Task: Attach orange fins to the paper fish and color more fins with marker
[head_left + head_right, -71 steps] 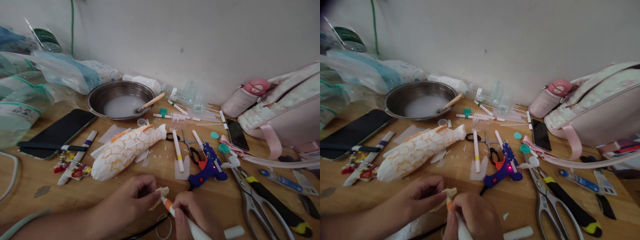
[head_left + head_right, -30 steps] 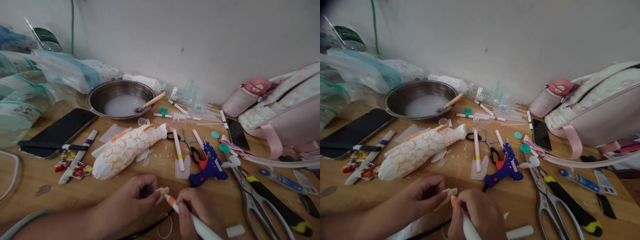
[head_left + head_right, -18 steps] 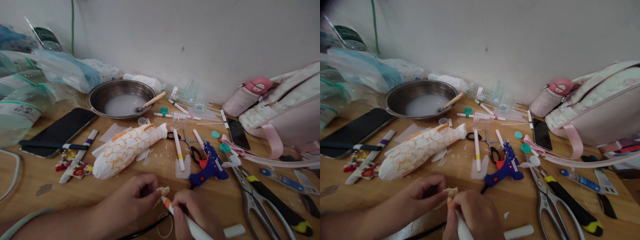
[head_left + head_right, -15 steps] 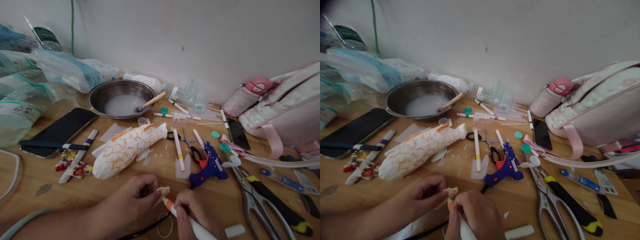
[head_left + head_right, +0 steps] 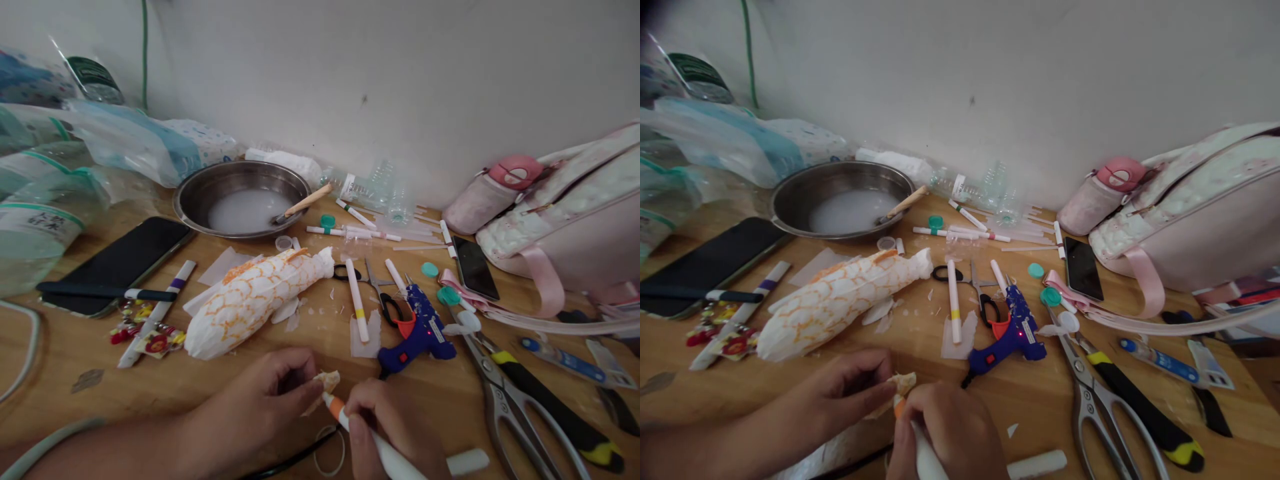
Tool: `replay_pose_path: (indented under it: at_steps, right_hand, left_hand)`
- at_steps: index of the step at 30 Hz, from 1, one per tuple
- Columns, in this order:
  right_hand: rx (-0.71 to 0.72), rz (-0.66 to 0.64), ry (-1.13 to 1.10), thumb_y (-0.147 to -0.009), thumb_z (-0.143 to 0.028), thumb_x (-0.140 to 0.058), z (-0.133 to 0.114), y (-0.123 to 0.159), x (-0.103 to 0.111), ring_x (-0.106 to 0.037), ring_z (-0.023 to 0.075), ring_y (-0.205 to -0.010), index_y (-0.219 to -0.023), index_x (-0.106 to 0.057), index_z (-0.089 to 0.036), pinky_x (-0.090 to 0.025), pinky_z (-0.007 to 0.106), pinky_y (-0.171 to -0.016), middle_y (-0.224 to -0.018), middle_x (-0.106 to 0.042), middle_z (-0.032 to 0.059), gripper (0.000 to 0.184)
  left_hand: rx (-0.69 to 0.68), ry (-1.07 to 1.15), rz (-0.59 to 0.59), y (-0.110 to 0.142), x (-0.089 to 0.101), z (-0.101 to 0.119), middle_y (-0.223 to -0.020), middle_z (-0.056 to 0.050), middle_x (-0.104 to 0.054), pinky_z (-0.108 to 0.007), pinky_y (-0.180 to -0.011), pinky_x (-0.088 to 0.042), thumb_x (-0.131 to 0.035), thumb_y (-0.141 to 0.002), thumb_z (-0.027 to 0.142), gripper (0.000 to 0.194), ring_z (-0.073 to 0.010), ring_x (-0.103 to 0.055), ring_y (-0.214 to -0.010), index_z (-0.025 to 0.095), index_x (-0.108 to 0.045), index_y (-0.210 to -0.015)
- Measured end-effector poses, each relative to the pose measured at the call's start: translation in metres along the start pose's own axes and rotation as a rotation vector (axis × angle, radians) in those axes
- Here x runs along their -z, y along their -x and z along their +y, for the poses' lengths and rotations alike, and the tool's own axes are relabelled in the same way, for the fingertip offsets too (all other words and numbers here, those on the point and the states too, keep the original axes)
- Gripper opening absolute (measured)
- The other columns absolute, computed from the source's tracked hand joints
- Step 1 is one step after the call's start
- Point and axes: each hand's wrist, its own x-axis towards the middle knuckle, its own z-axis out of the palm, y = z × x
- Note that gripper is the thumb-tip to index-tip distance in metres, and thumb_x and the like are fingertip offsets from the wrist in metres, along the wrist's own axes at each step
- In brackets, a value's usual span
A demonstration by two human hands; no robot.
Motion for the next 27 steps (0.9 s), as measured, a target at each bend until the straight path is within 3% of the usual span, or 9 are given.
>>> replay_pose_path:
  at_steps: [9, 17, 27]
  right_hand:
    - [-0.012, 0.019, -0.015, -0.079, -0.02, -0.042, 0.0001, 0.0006, 0.0002, -0.053, 0.0073, -0.04, -0.066, -0.052, -0.023, -0.038, 0.016, -0.042, -0.05, -0.057, -0.007, 0.017]
    - [-0.099, 0.042, -0.003, -0.085, -0.025, -0.041, 0.0055, 0.0021, 0.0029, -0.048, 0.0084, -0.037, -0.069, -0.052, -0.024, -0.036, 0.019, -0.041, -0.048, -0.052, -0.0071, 0.02]
    - [-0.026, 0.054, 0.021, -0.082, -0.022, -0.041, 0.0076, 0.002, -0.0025, -0.053, 0.009, -0.04, -0.068, -0.052, -0.023, -0.039, 0.019, -0.042, -0.051, -0.057, -0.0057, 0.017]
  left_hand:
    - [0.003, 0.022, 0.01, -0.0007, -0.0015, -0.0089, -0.062, 0.005, -0.04, -0.024, -0.056, -0.032, -0.046, -0.078, 0.049, 0.031, -0.0137, -0.037, -0.061, 0.021, -0.043, -0.064]
    - [0.037, 0.008, -0.043, -0.0026, -0.0021, -0.0074, -0.059, 0.007, -0.036, -0.024, -0.05, -0.024, -0.046, -0.079, 0.048, 0.031, -0.0124, -0.032, -0.056, 0.02, -0.049, -0.068]
    - [0.049, 0.001, -0.028, -0.002, -0.0026, -0.005, -0.063, 0.004, -0.044, -0.024, -0.055, -0.033, -0.048, -0.073, 0.045, 0.026, -0.0143, -0.04, -0.06, 0.02, -0.05, -0.067]
